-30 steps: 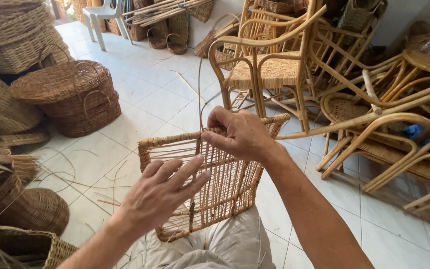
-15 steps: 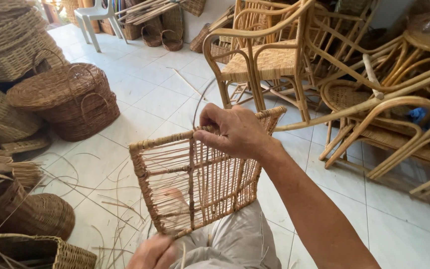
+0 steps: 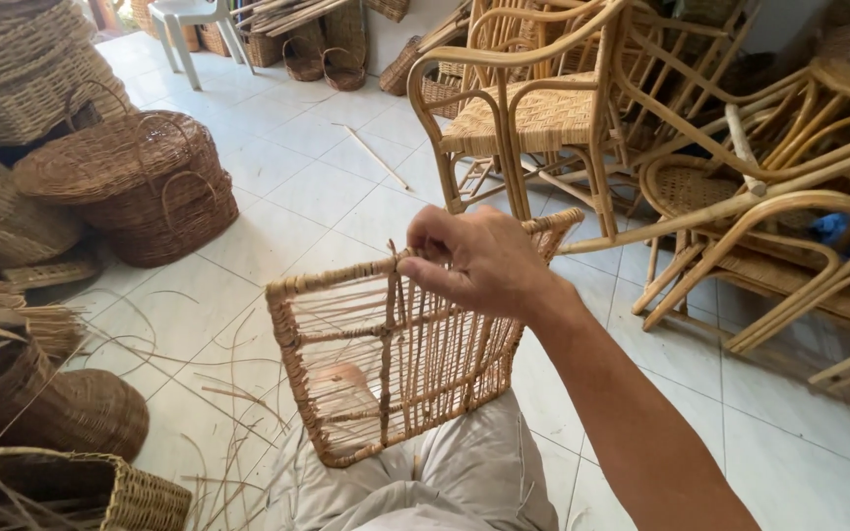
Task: The person weaves thin wooden strips into a flat rectangular piece for a basket by hand, pulling strips through the structure and securing the edges.
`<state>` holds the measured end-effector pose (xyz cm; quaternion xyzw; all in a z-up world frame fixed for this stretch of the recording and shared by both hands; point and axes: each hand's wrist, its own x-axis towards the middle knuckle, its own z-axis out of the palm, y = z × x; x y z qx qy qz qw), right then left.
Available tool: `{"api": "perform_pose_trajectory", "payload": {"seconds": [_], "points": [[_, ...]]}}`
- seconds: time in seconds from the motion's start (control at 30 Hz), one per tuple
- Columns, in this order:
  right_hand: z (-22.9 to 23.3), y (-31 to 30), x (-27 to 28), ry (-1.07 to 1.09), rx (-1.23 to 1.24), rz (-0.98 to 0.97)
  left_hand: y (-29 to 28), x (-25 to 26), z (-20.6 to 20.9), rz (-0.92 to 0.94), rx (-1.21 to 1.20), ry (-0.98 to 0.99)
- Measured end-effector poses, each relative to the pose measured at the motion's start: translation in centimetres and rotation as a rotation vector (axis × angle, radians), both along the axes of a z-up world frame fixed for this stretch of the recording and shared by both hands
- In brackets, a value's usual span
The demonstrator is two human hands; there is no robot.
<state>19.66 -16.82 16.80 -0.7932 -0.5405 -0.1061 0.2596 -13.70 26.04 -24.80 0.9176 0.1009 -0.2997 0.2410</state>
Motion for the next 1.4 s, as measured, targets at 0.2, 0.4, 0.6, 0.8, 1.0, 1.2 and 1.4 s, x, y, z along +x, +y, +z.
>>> {"api": "perform_pose_trajectory", "payload": {"seconds": [0.2, 0.4, 0.6, 0.8, 1.0, 1.2, 1.4], "points": [[-1.0, -2.9, -4.0, -0.248, 0.097, 0.045, -14.4, 5.4, 27.0, -0.281, 0.062, -0.484], [-0.7, -5.1, -6.2, -0.301, 0.07, 0.04, -24.1, 9.7, 44.3, -0.715, 0.045, -1.397], [-0.7, -5.8, -6.9, -0.308, 0.119, 0.065, -25.2, 18.9, 46.7, -0.934, 0.029, -1.101], [-1.1, -5.7, -6.8, -0.334, 0.129, 0.076, -25.2, 19.1, 47.6, -1.042, 0.11, -0.989], [-0.8, -5.6, -7.2, -0.322, 0.104, 0.079, -26.7, 19.2, 49.6, -0.833, -0.048, -0.757], [-0.9, -5.9, -6.9, -0.325, 0.106, 0.086, -28.9, 18.8, 53.6, -0.644, 0.212, -0.391], [-0.8, -5.1, -6.7, -0.369, 0.145, 0.108, -28.8, 18.8, 50.1, -0.782, 0.414, -0.634]]}}
